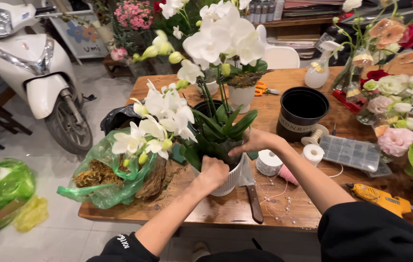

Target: The person arranges white orchid plants into a white ribbed pot on a wooden table. They adjust the position of the orchid stems and leaves, then insert green floral foam pieces into the pot to secure the plants.

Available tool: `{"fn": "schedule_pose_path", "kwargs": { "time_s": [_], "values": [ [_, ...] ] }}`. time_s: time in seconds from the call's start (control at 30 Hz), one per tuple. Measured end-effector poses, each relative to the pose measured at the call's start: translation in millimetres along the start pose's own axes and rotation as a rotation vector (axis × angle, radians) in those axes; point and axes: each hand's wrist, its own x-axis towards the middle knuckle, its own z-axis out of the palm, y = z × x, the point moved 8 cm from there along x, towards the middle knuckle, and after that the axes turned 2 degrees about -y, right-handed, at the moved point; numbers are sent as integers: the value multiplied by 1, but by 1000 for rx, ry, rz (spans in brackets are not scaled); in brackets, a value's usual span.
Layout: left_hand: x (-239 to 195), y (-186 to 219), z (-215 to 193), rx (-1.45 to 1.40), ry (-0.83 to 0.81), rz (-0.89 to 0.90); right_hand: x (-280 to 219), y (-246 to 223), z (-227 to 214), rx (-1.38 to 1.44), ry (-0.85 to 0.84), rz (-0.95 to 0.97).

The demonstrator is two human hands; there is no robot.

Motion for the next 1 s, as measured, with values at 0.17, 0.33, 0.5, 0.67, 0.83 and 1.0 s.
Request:
{"fn": "schedule_pose_path", "kwargs": {
  "time_s": [0.17, 0.33, 0.5, 0.67, 0.83, 1.0],
  "values": [
    [-2, -3, -5, -15, 49, -22, -4, -3, -2, -41, 48, -167],
    [-11, -5, -6, 23, 179, -33, -5, 6, 2, 96, 130, -318],
    [1, -6, 0, -7, -19, -70, -12, 2, 3, 68, 217, -422],
    [5, -4, 6, 64, -53, -27, -40, -8, 15, -119, 527, -743],
    [0, -11, 1, -14, -213, -1, -19, 14, 12, 98, 329, -395],
    [-6, -11, -11, -6, -143, -2, -16, 4, 13, 90, 290, -437]
  ]
}}
